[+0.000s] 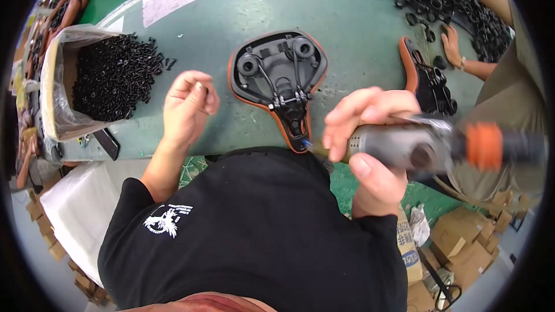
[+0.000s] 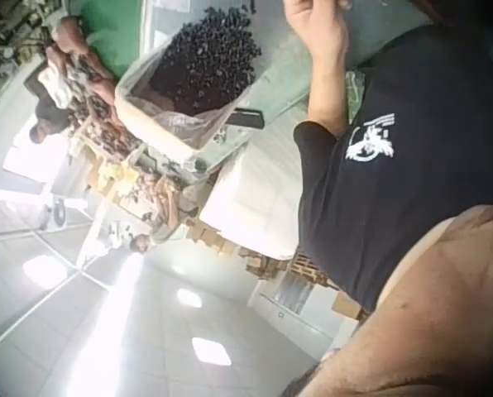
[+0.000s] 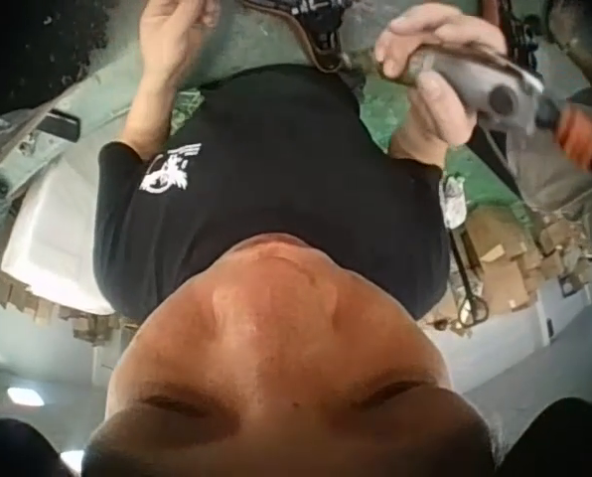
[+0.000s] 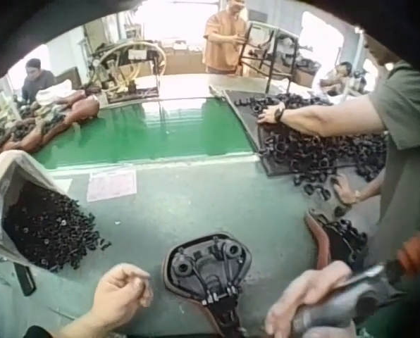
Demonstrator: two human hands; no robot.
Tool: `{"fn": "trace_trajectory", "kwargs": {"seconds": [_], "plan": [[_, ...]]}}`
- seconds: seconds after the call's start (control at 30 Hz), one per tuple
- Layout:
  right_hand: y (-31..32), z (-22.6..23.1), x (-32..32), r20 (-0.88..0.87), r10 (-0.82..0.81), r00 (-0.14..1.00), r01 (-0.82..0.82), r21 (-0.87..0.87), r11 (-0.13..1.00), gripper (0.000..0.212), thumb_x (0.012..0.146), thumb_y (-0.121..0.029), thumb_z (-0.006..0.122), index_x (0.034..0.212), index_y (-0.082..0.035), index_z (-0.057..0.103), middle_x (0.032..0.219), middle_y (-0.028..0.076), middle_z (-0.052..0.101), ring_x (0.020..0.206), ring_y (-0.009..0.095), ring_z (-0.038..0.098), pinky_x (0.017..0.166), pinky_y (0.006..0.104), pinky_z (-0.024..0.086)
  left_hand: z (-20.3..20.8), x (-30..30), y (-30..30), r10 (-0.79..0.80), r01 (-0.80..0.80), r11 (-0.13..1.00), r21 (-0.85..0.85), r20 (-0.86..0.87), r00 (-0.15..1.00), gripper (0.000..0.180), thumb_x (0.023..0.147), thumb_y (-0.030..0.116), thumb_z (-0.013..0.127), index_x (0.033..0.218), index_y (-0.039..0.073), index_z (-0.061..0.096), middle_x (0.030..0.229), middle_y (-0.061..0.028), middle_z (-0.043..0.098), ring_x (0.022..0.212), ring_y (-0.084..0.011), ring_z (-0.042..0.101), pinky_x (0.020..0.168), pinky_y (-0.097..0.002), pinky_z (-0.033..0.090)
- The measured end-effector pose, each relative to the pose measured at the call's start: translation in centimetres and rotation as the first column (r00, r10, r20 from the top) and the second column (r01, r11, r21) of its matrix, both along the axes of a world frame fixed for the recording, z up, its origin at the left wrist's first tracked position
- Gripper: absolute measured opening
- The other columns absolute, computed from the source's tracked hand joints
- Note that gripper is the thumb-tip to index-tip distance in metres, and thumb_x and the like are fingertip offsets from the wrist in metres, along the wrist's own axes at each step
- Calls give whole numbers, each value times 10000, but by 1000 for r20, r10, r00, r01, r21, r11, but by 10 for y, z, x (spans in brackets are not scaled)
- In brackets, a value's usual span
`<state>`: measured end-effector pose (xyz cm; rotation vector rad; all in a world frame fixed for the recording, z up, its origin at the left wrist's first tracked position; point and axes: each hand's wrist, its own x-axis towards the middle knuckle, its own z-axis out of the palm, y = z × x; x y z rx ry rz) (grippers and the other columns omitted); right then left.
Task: Assembling bicycle seats by attaching bolts and components using a pneumatic screwdriver.
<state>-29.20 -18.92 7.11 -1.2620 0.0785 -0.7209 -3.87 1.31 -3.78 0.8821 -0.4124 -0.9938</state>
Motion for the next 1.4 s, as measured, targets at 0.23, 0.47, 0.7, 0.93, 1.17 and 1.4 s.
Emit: {"fn": "trace_trajectory", "kwargs": {"seconds": [0.23, 0.47, 0.7, 0.93, 1.17, 1.4], "plan": [[13, 21, 39, 365, 110, 924, -43, -186, 982, 311, 999, -67, 624, 1274, -97, 480, 1100, 97, 600, 724, 194, 687, 730, 395, 592, 10, -63, -20, -280, 239, 953, -184, -243, 929, 298, 1100, 112, 649, 1336, -62, 701, 1138, -161, 733, 910, -221, 730, 825, -363, 607], [15, 12, 39, 322, 102, 941, -25, -234, 972, 326, 1004, -61, 613, 1286, -78, 451, 1137, 140, 585, 742, 209, 690, 755, 411, 592, -1, -53, -27, -222, 238, 924, -299, 85, 971, 263, 1069, 79, 687, 1269, -84, 741, 1180, -173, 699, 899, -226, 744, 810, -343, 633], [10, 15, 43, 366, 207, 907, -74, -346, 935, 341, 968, -52, 697, 1215, -91, 466, 1131, 138, 604, 746, 214, 689, 741, 411, 609, 15, -32, -26, -405, 406, 914, -7, -86, 910, 363, 1095, 236, 677, 1297, -64, 696, 1043, -152, 740, 886, -244, 731, 763, -344, 589], [-10, 12, 62, 217, 120, 969, 5, -500, 866, 413, 990, 2, 567, 1382, -66, 456, 1168, 186, 582, 789, 218, 654, 805, 465, 579, 7, -3, -61, 30, -318, 948, -16, 999, 39, 733, 690, 178, 916, 1362, 38, 659, 1161, -164, 693, 1086, -367, 662, 936, -460, 554], [11, -3, 88, 99, 24, 995, 17, -391, 920, 270, 1017, -69, 634, 1232, -112, 476, 1130, 171, 612, 796, 234, 644, 839, 493, 569, -32, -12, -76, 248, -423, 882, -207, 968, 44, 556, 630, 125, 869, 1156, 50, 706, 1037, -121, 718, 951, -346, 691, 845, -449, 539], [16, -18, 111, 25, 0, 1000, 11, -450, 893, 298, 1020, -91, 658, 1253, -104, 473, 1098, 174, 594, 790, 245, 643, 801, 496, 571, -23, -13, -68, 264, -485, 862, -148, 947, 180, 538, 654, 145, 915, 1136, 31, 705, 1154, -130, 678, 1093, -370, 656, 936, -476, 552]]}}
